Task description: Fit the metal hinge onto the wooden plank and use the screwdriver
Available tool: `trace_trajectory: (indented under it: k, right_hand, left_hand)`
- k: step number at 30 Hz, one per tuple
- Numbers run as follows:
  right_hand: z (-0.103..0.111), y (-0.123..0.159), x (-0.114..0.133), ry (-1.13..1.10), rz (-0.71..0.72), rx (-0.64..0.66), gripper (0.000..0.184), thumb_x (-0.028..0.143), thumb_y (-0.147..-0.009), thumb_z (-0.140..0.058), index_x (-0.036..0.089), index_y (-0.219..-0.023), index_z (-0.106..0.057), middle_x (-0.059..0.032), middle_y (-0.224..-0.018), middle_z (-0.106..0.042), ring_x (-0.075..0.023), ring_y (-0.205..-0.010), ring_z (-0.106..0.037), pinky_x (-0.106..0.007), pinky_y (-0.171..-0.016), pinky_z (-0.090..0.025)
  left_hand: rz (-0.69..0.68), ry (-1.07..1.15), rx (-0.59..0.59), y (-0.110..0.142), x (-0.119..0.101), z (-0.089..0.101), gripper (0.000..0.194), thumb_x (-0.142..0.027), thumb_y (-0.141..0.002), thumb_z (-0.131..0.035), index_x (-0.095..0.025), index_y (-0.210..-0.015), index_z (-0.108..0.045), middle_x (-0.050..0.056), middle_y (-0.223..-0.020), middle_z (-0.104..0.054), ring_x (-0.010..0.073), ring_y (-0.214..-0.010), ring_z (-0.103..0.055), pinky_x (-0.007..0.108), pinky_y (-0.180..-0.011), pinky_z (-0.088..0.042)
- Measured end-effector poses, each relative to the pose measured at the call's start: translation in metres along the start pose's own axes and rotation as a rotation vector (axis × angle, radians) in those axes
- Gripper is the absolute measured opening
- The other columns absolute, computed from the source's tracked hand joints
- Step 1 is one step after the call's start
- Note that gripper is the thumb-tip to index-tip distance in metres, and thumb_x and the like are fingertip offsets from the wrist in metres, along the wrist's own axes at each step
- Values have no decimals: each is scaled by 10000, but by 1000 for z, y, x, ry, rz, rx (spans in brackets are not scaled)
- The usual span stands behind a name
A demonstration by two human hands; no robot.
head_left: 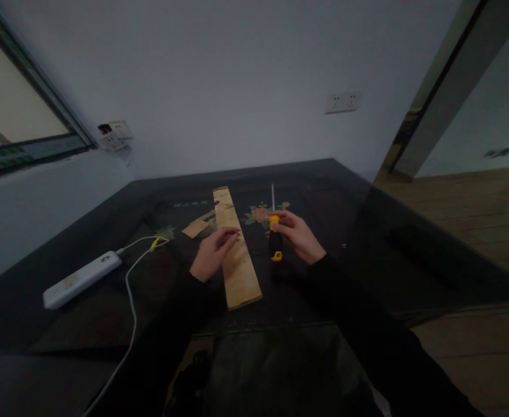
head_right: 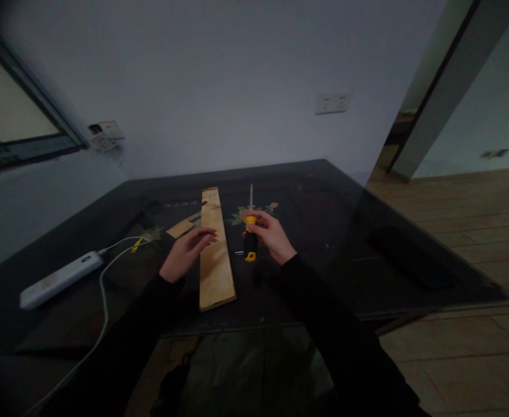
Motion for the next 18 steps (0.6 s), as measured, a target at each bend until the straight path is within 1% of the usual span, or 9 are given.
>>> trace_trajectory:
  k: [2,3,5,8,11,13,15,16,18]
  right_hand:
    - [-24,0,3,12,104,5,320,292,-716,-669,205,-1019,-612,-49,-991,-668,-167,-824,-663,-373,-809,-543]
    - [-33,-1,5,36,158,-2,295,293,-709,-676,198,-984,-627,-52,-997,-674,-171,-853,-658,-376,-835,-535]
    - [-47,-3,9,88,247,-14,263,294,-711,-676,188,-950,-644,-57,-1003,-685,-171,-878,-652,-375,-869,-520]
    - [-56,-7,16,176,321,18,280,308,-753,-639,184,-1004,-645,-72,-1058,-681,-170,-941,-636,-354,-879,-510]
    - [-47,-10,17,273,358,63,354,350,-808,-587,189,-1122,-617,-89,-1143,-653,-173,-1021,-611,-328,-864,-507]
    - [-29,-11,9,312,338,58,374,389,-826,-564,188,-1138,-610,-92,-1133,-656,-172,-987,-623,-316,-832,-512]
    - [-5,-14,-5,342,256,51,356,433,-821,-554,164,-1038,-641,-90,-1020,-683,-161,-847,-644,-306,-761,-524]
    - [9,-15,-13,385,210,28,350,451,-816,-550,155,-971,-654,-84,-944,-690,-155,-768,-639,-304,-722,-524]
    - [33,-16,-27,485,157,-10,334,460,-803,-554,154,-882,-661,-70,-854,-686,-148,-701,-623,-297,-683,-517]
  left_hand:
    - [27,142,114,2,-9,-26,430,-459,-842,-572,-195,-1182,-559,90,-1040,-661,214,-921,-660,360,-852,-520]
    - [30,182,132,2,-12,-35,474,-463,-833,-587,-199,-1222,-531,88,-1026,-656,213,-913,-658,355,-833,-528]
    - [22,195,110,0,-13,-46,533,-469,-827,-596,-202,-1275,-488,85,-1009,-647,222,-942,-642,356,-832,-529]
    - [32,173,5,-5,-6,-44,534,-487,-843,-561,-183,-1276,-490,86,-973,-641,228,-923,-633,342,-788,-533]
    - [139,206,-69,-12,10,-24,501,-504,-863,-509,-156,-1224,-518,38,-770,-615,166,-645,-605,277,-571,-505]
    - [227,166,-177,-17,27,2,469,-499,-839,-541,-137,-1136,-567,9,-695,-588,127,-537,-552,242,-509,-462]
    - [308,6,-343,-21,47,35,471,-477,-787,-615,-132,-1106,-591,3,-696,-605,135,-554,-566,243,-540,-463]
    - [337,-83,-413,-23,57,52,457,-462,-771,-634,-125,-1079,-609,15,-728,-627,155,-612,-592,252,-581,-475]
    - [410,-238,-538,-26,77,81,386,-408,-783,-616,-106,-1022,-635,59,-805,-670,210,-780,-631,286,-704,-491]
Point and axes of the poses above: each hand's wrist, its own y-axis away from the middle knuckle, its own z-axis out of the back of the hand, x = y × z, the point moved 3 cm from there along -y, towards the middle knuckle
